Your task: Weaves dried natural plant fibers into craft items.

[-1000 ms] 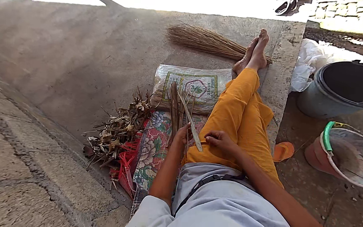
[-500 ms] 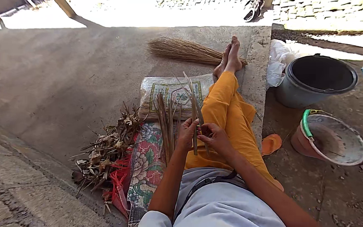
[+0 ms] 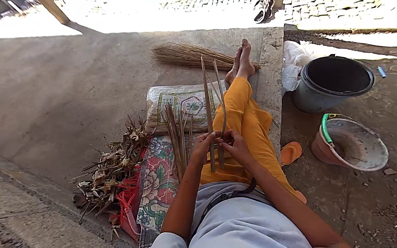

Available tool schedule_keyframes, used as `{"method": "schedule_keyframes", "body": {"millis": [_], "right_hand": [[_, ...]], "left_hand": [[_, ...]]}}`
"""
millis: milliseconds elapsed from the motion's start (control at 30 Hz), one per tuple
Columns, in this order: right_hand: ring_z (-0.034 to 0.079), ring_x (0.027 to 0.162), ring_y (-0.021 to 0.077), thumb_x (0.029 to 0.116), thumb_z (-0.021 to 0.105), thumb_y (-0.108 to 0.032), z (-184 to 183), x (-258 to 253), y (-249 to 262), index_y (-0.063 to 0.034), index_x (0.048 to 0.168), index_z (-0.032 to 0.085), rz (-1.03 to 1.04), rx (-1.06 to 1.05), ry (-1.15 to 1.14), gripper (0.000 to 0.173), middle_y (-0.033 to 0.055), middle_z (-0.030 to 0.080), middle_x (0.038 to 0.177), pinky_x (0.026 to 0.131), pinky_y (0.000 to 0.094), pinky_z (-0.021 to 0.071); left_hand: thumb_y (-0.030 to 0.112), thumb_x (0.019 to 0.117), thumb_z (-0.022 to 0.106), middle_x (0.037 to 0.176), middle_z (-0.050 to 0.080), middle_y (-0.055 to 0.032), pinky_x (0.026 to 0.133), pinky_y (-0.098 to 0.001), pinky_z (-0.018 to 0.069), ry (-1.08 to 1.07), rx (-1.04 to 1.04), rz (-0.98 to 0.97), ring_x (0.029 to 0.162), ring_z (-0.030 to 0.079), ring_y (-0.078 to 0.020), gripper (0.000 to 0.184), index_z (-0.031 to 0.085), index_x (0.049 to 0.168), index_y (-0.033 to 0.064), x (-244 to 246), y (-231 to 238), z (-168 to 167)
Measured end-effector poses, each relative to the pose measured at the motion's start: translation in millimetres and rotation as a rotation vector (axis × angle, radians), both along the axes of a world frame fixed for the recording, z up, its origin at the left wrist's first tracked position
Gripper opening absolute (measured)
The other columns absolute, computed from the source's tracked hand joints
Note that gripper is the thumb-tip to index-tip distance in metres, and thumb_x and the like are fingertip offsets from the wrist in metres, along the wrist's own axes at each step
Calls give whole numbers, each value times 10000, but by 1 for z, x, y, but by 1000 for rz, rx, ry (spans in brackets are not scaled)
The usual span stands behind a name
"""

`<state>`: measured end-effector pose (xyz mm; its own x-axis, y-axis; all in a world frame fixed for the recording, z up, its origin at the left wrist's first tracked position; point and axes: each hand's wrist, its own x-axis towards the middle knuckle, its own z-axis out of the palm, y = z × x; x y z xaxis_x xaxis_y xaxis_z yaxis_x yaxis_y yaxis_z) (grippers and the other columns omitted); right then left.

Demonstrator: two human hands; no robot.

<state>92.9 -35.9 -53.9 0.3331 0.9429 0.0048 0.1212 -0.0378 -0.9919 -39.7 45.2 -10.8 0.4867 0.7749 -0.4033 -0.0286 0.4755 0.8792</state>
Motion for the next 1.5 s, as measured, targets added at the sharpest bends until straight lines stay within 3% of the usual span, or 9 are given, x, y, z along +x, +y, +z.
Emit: {"method": "schedule_keyframes", "body": {"millis": [233,367,533,667,867,1000,1233,1367,1500], "right_hand": [[646,913,116,921,583,-39,1,-1,1,31,1192,565,-30,-12,65,280,110,643,1031,811,262,541],[629,806,96,955,686,-83,-2,-3,3,34,1160,525,-123,-9,184,286,86,629,911,769,252,537],[689,821,138,960,635,44,-2,5,1,46,1153,574,-156,44,445,202,100,682,924,810,306,598],[702,763,159,992,576,51,8,15,-4,30,1051,649,-83,13,646,96,82,701,880,764,335,617],[707,699,157,917,678,81,10,16,-7,39,1006,652,-31,-32,521,102,94,713,833,687,308,623],[688,680,129,925,688,44,3,10,-6,34,994,668,-36,32,403,72,83,707,804,663,282,606],[642,728,39,944,667,0,-6,3,-5,7,973,692,-108,250,154,39,15,695,841,709,204,557],[630,717,27,941,660,3,20,6,-11,-12,989,676,-141,309,86,53,-15,676,836,708,207,559],[674,751,77,950,659,-39,72,16,-31,-115,1017,685,-161,457,168,105,-36,688,867,750,284,610]], "left_hand": [[154,1068,534,990,744,-80,602,-217,531,137,95,-83,642,632,-87,252,737,1116,13,-2,0,5],[127,1068,527,877,698,-65,618,-224,552,111,141,-130,625,619,-87,241,724,1115,-5,0,-7,8],[149,1090,475,960,753,-104,628,-239,563,50,94,-73,663,668,-113,288,715,1157,4,-1,-4,9],[152,1091,475,843,711,-95,488,-184,448,58,86,-24,522,538,-64,274,687,1193,12,-1,2,-8],[91,1017,617,742,652,-50,459,-156,413,31,76,-65,483,479,-28,123,681,1042,-12,5,-3,-24],[49,995,636,647,590,-18,455,-152,412,17,86,-33,466,470,-27,85,644,925,1,8,-5,-24],[46,1020,587,669,592,-46,407,-150,385,-66,-120,60,444,460,-35,80,602,961,-6,17,-9,-27],[58,1005,622,673,587,-24,417,-155,391,32,-124,-13,456,464,-34,100,601,917,16,18,-5,-40],[56,999,631,705,611,-36,414,-151,377,68,-125,-30,456,458,-28,76,599,954,4,18,-3,-48]]}}
